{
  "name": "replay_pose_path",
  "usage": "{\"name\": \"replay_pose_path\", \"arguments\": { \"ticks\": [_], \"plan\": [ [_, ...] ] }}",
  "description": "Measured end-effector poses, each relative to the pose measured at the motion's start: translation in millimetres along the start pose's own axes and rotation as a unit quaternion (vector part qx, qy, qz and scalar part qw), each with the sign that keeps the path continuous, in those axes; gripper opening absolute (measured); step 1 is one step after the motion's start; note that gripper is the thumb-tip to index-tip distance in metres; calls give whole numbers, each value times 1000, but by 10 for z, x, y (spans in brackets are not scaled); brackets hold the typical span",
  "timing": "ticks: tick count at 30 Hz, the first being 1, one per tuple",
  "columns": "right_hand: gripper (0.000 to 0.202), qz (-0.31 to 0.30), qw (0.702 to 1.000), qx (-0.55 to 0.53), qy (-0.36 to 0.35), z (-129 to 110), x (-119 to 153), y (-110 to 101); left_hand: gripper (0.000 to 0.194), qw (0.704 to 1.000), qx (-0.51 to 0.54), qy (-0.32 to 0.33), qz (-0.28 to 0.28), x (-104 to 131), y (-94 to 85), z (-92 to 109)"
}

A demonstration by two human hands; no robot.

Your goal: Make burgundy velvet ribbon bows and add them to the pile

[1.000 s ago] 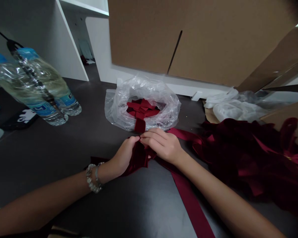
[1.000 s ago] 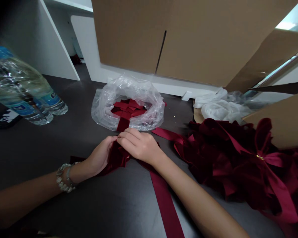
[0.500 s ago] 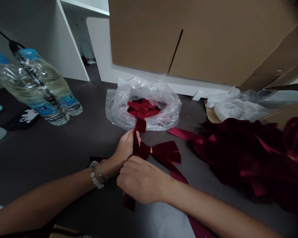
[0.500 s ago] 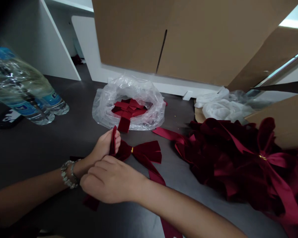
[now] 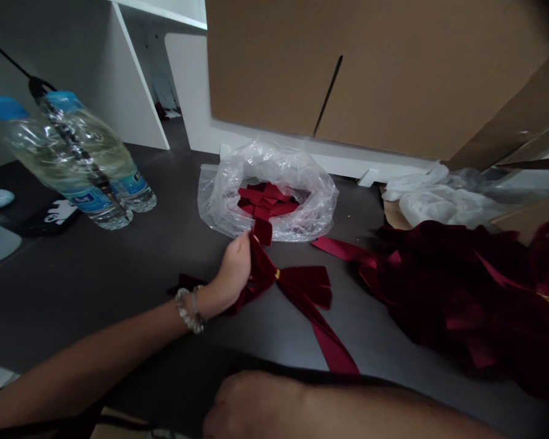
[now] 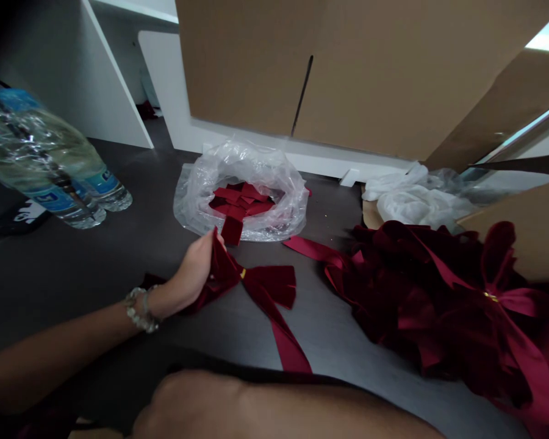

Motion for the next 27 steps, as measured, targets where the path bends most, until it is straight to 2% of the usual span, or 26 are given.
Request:
{"name": "replay_pose_path", "arguments": {
  "ticks": [1,3,5,7,8,10,12,14,17,19,22,27],
  "plan": [
    [40,5,999,6,-33,-66,-2,26,33,1000,14,2,-4,-6,4,21],
    [39,34,994,33,-95,-142,20,-54,33,997,31,-22,-67,26,107,11],
    [41,87,987,77,-110,-77,61,-309,32,995,-13,2,-101,87,159,48],
    [38,146,977,134,-79,109,112,-665,29,993,-57,48,-94,134,141,101],
    [29,157,976,148,-35,266,132,-831,27,992,-63,66,-86,147,121,119],
    [15,200,959,163,122,686,228,-1187,21,992,-54,79,-77,153,83,123],
    [14,213,939,139,232,1025,348,-1402,18,994,-41,76,-72,142,56,109],
    [18,180,946,70,262,1228,391,-1430,18,996,-27,54,-65,125,36,75],
    [23,135,961,-50,237,1323,389,-1356,23,999,-8,17,-50,109,8,23],
    [23,145,960,-72,230,1341,397,-1358,23,999,-3,14,-40,108,-12,19],
    [13,185,950,-33,249,1383,433,-1419,25,999,28,-3,-47,114,-9,-7],
    [6,234,932,-25,276,1486,525,-1488,24,990,79,-48,-106,164,101,-19]
  ]
}}
Point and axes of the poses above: each hand's wrist, its own x-axis away from the middle knuckle, its own y-axis out of the palm, z = x × y, the point moved 8 cm from there along -x, towards the middle knuckle, and after that the axes turned 2 degrees about -y, right-handed, at the moved point
